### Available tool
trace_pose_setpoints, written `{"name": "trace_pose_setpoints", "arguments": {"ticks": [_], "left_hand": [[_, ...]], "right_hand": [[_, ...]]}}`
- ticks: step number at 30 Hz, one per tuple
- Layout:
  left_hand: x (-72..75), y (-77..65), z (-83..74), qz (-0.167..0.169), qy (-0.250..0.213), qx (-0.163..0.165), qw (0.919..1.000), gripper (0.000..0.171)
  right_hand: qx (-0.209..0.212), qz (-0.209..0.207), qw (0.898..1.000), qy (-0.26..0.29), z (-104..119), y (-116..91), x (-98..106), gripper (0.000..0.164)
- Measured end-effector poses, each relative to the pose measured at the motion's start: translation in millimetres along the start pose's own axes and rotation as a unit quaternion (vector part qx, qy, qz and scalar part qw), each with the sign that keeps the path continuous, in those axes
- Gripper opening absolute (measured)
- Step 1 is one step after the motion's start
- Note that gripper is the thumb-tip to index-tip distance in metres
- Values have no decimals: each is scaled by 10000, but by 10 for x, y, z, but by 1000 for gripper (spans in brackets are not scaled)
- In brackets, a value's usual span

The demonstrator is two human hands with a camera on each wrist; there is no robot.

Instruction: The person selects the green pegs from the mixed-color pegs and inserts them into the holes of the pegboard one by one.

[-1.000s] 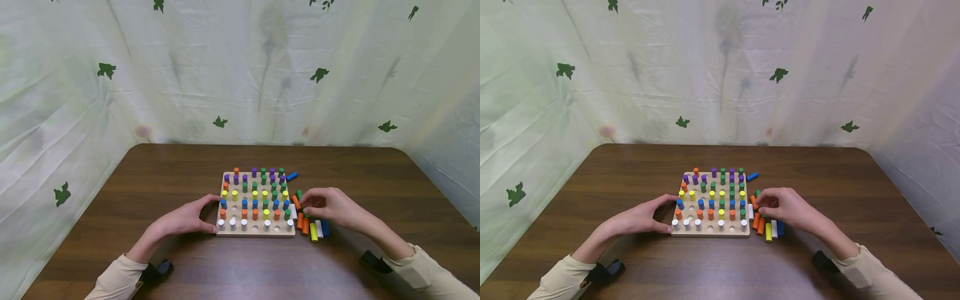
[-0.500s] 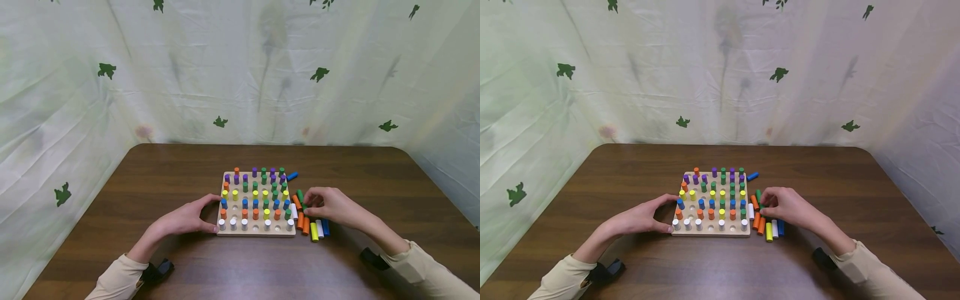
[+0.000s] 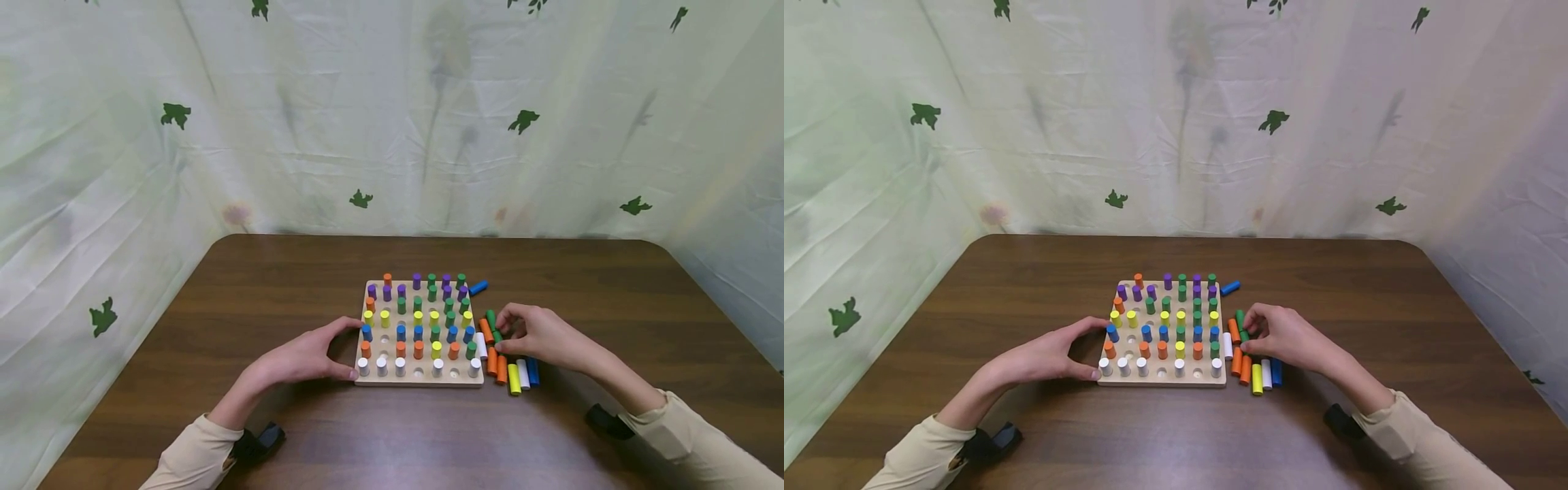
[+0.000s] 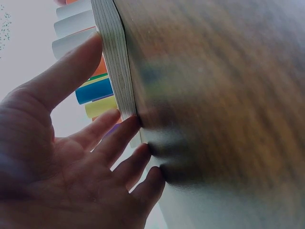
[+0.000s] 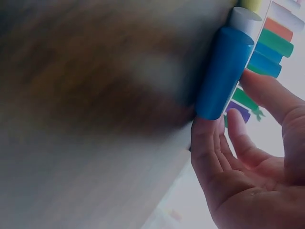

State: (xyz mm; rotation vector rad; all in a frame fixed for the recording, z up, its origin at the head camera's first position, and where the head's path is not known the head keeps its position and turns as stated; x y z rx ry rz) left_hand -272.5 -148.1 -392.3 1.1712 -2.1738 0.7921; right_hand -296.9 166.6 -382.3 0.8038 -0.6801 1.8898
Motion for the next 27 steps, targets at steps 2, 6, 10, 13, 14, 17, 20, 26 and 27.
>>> {"name": "trace_pose_setpoints", "arguments": {"ticks": [2,6,10,13,14,17,20,26,27], "left_hand": [[-2,-3,0,-3,-3,3,10000,79],[-2,-7,-1,-1,0,17,10000,79],[-1,-7,-1,2,33,11,10000,79],[0,-10,-9,-4,70,-24,10000,79],[2,-11,-13,-8,78,-35,10000,79],[5,-12,-20,-8,67,-31,10000,79],[6,-10,-14,-1,35,19,10000,79],[-5,-5,3,18,6,62,10000,79],[-6,-4,3,19,-2,54,10000,79]], "right_hand": [[-38,6,10000,64,-4,7,-3,30],[-79,29,9999,128,-12,14,-4,31],[-87,57,9998,165,-20,6,3,32],[-75,55,9997,220,-18,-14,14,32],[-79,39,9997,249,-17,-24,21,32],[-15,-12,9995,327,8,-61,48,33],[124,-75,9993,346,47,-95,78,34],[417,-200,9985,278,124,-137,104,33],[453,-214,9984,277,136,-143,104,33]]}}
Point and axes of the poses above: each hand's wrist, its own y-axis towards the middle knuckle, its own x-axis out of the back of the hand, z = x × y, the point moved 10 cm from there along y, towards the middle knuckle, and after that the axes turned 2 degrees about -x, right-handed, at the moved point
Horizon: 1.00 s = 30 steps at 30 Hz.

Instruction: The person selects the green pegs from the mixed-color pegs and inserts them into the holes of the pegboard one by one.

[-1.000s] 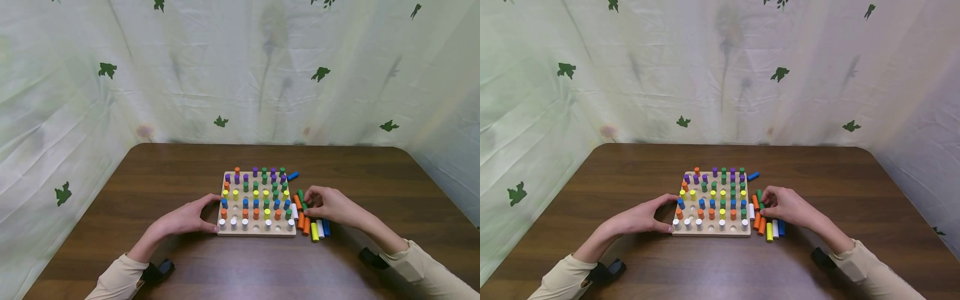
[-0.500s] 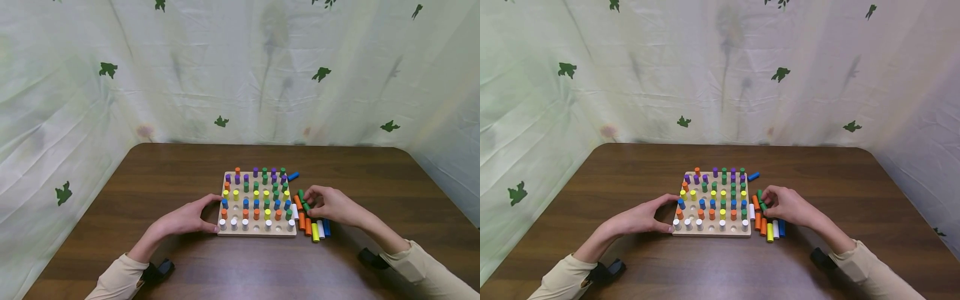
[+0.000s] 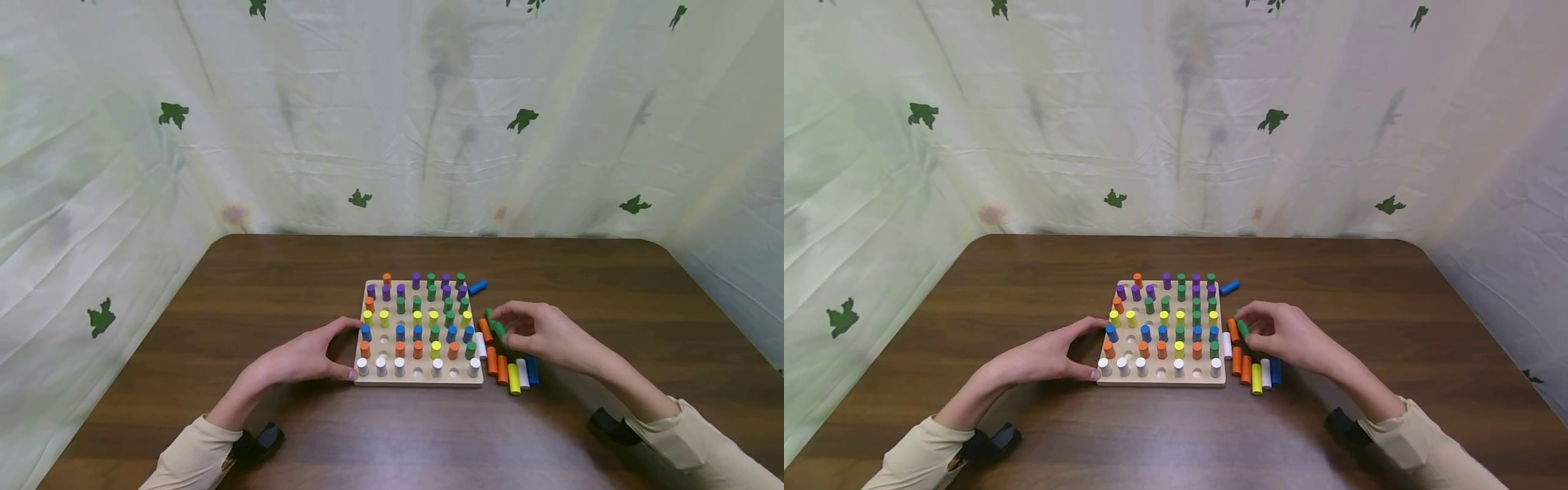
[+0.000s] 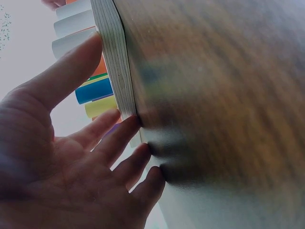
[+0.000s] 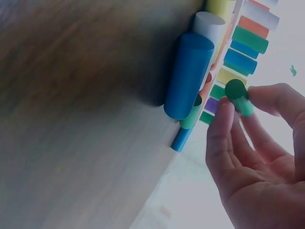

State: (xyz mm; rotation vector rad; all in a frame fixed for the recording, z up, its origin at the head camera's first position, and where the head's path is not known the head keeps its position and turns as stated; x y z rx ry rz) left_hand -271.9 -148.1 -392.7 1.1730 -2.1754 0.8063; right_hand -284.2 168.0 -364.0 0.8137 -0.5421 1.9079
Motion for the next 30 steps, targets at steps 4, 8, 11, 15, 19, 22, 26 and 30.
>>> {"name": "trace_pose_setpoints", "arguments": {"ticks": [4,8,11,15,19,22,26,30], "left_hand": [[0,-1,-1,-4,-15,-29,10000,78],[6,-2,-6,-13,3,-41,10000,78],[11,-3,-7,-21,8,-26,10000,78],[9,-1,-9,-20,-31,-20,10000,78],[3,-1,-16,-23,-60,-54,10000,78],[1,-3,-17,-32,-54,-64,10000,78],[0,-4,-16,-27,-25,-50,10000,78],[1,-1,-18,-25,11,-45,10000,78]], "right_hand": [[148,25,9999,1,60,-13,-23,32],[276,54,9996,84,114,-27,-43,30],[386,-10,9991,187,159,-30,-37,29],[555,-66,9978,343,227,-28,-33,28],[721,-19,9963,461,301,-27,-56,28],[806,16,9954,508,345,-28,-75,28],[920,32,9942,564,400,-29,-93,26],[1059,17,9925,609,455,-19,-108,25]]}}
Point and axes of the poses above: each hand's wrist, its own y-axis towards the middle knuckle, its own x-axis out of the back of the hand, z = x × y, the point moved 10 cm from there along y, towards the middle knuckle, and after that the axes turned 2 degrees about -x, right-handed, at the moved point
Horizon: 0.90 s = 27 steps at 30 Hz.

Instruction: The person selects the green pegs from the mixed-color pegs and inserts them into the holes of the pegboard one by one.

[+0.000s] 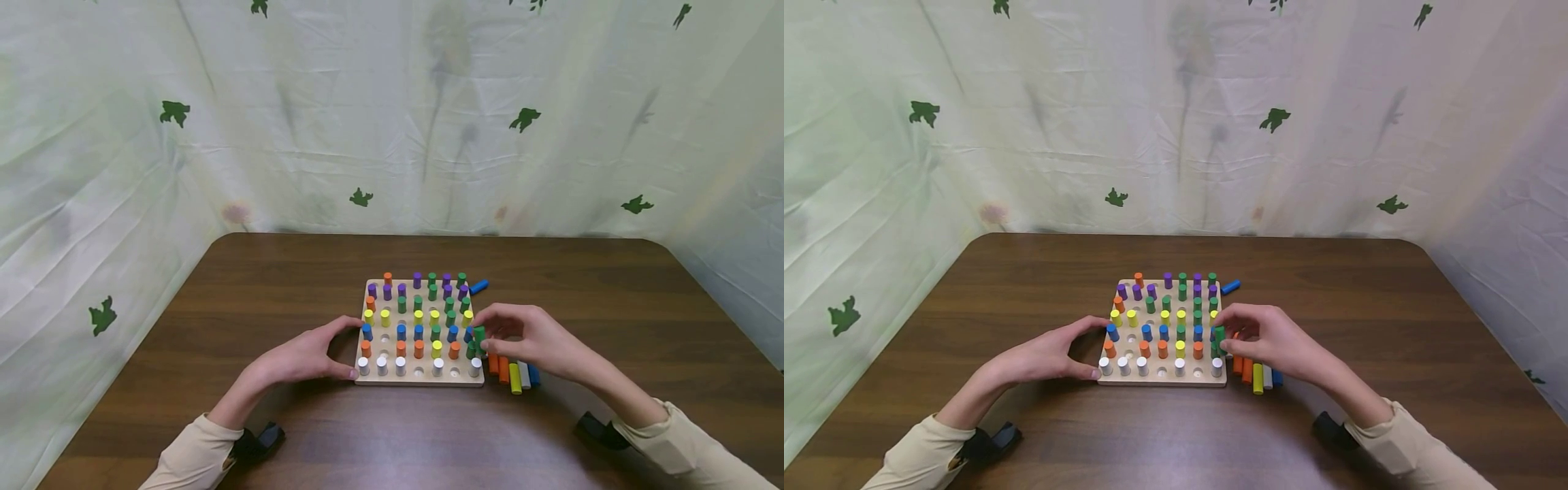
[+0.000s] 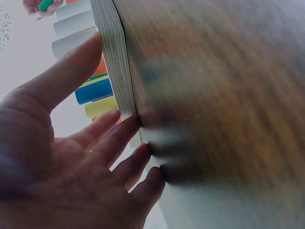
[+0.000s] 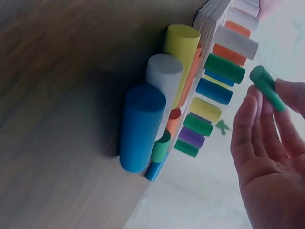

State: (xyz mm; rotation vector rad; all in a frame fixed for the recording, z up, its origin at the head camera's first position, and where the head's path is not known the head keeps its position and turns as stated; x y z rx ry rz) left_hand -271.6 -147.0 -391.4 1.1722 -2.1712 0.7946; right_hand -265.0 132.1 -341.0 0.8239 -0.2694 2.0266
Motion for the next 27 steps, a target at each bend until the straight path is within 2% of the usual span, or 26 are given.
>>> {"name": "trace_pose_setpoints", "arguments": {"ticks": [7,12,20,27], "left_hand": [[9,2,-9,-29,41,-20,10000,78],[4,-2,0,-25,21,1,10000,78],[-1,-3,3,-4,-19,-18,10000,78],[1,-2,-4,5,-13,4,10000,78]], "right_hand": [[159,-69,9998,109,56,24,-35,21],[227,34,9996,157,88,43,-100,19],[163,279,9995,-45,126,61,-212,19],[393,382,9982,-241,190,55,-281,18]]}}
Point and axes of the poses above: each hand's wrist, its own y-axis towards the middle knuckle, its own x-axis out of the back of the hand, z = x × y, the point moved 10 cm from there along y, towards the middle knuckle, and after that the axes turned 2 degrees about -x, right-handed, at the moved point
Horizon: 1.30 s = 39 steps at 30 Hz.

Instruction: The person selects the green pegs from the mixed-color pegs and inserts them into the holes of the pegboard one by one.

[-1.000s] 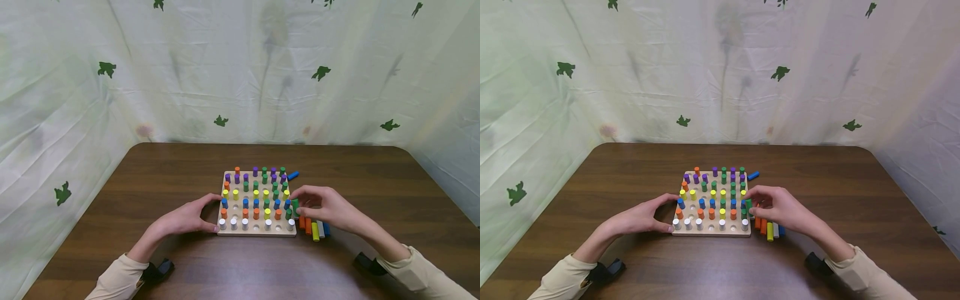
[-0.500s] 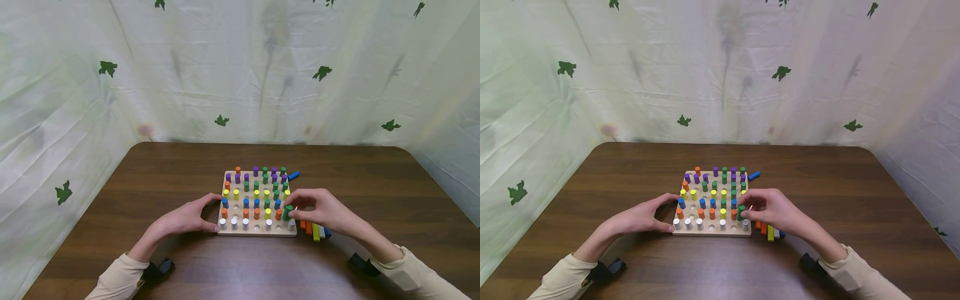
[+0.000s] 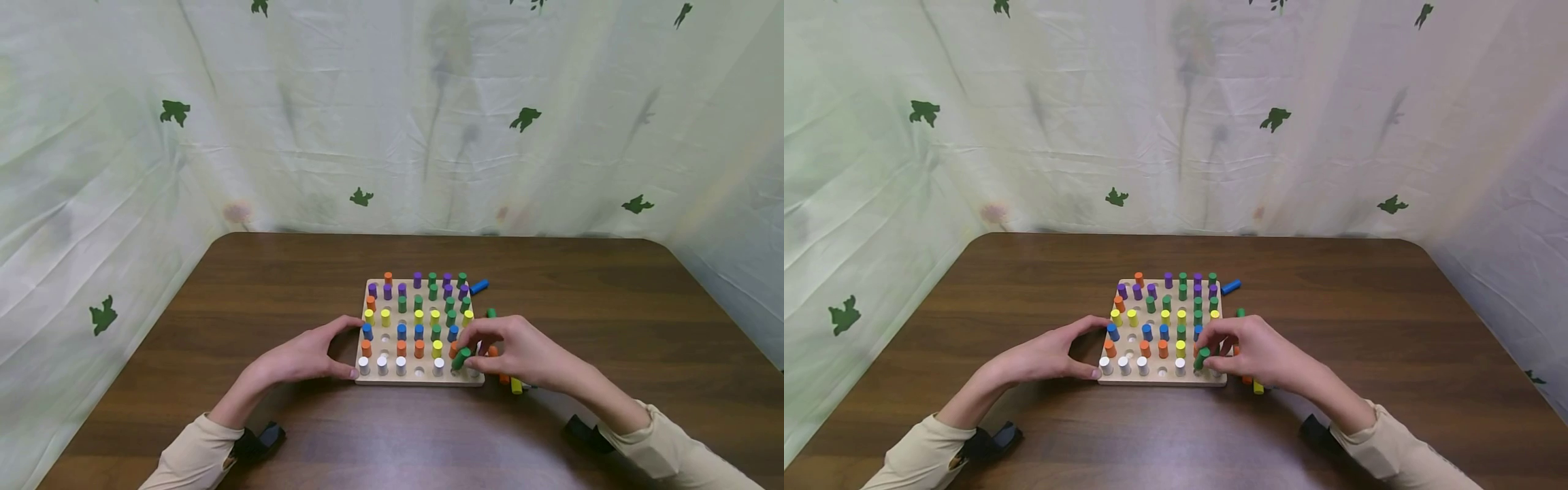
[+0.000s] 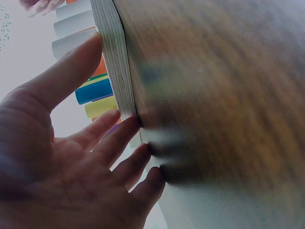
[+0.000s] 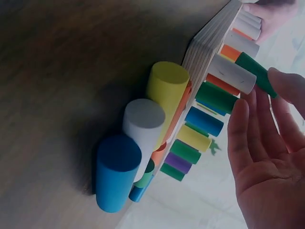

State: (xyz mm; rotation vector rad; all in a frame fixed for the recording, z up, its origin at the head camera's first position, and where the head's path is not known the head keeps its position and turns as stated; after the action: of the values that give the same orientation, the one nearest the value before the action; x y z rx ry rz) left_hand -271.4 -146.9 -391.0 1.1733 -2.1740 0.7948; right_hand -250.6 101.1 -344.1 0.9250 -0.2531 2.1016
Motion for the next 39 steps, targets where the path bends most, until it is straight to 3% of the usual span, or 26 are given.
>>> {"name": "trace_pose_setpoints", "arguments": {"ticks": [6,19,27,39], "left_hand": [[3,-5,-10,0,25,-28,10000,78],[-10,-2,15,12,-49,-43,10000,78],[-2,-3,0,12,-36,-50,10000,78],[-3,11,10,43,-13,0,10000,79]], "right_hand": [[212,41,9994,-282,77,1,-24,20],[149,371,9974,-595,67,19,-103,20],[249,356,9952,-877,85,31,-110,21],[270,367,9951,-879,84,32,-115,21]]}}
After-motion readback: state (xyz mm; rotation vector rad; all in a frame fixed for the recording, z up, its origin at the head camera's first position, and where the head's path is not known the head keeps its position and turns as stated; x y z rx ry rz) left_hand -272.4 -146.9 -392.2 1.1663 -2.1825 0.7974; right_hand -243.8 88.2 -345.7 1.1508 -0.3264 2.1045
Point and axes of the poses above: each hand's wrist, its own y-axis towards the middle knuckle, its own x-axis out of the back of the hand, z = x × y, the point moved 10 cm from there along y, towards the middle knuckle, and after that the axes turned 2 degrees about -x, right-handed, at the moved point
